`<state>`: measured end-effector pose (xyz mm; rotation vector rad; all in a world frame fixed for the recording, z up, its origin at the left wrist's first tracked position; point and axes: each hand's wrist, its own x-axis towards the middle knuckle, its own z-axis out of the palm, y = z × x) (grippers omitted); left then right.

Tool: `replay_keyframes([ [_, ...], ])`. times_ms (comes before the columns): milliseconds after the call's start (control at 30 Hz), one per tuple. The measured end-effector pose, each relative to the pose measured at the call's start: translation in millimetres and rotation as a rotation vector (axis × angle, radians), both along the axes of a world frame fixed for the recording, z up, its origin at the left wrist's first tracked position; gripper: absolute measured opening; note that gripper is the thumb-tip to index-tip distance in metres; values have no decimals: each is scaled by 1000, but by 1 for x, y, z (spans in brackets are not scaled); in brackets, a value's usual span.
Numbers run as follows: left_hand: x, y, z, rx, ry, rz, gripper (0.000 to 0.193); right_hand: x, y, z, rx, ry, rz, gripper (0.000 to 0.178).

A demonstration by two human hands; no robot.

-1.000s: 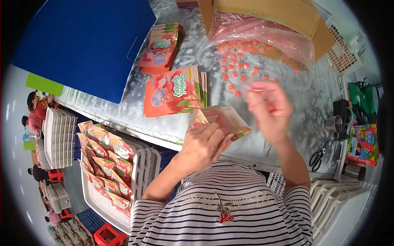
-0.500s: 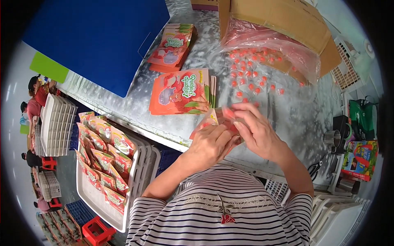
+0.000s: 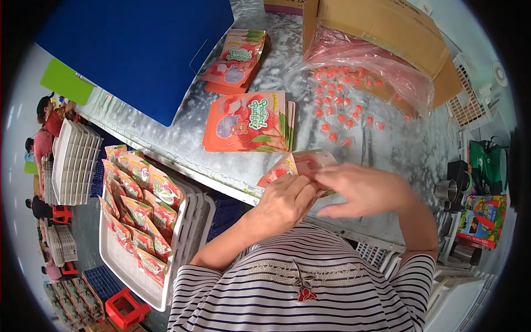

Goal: Filling and preparing product bags with individual gummy candies at a factory workstation.

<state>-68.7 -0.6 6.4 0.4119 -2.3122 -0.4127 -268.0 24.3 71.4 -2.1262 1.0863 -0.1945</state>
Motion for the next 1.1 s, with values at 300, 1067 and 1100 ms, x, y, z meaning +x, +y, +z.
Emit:
replay_keyframes([
  [300,44,-12,14,151,136,166,57,15,18,-16,-239,71,86,11],
  [1067,18,16,-18,948,127,-107,34,17,21,-36,-19,53,10,23],
  [1100,20,14,-16,924,102,-95,35,16,24,-37,-240,11,-42,28],
])
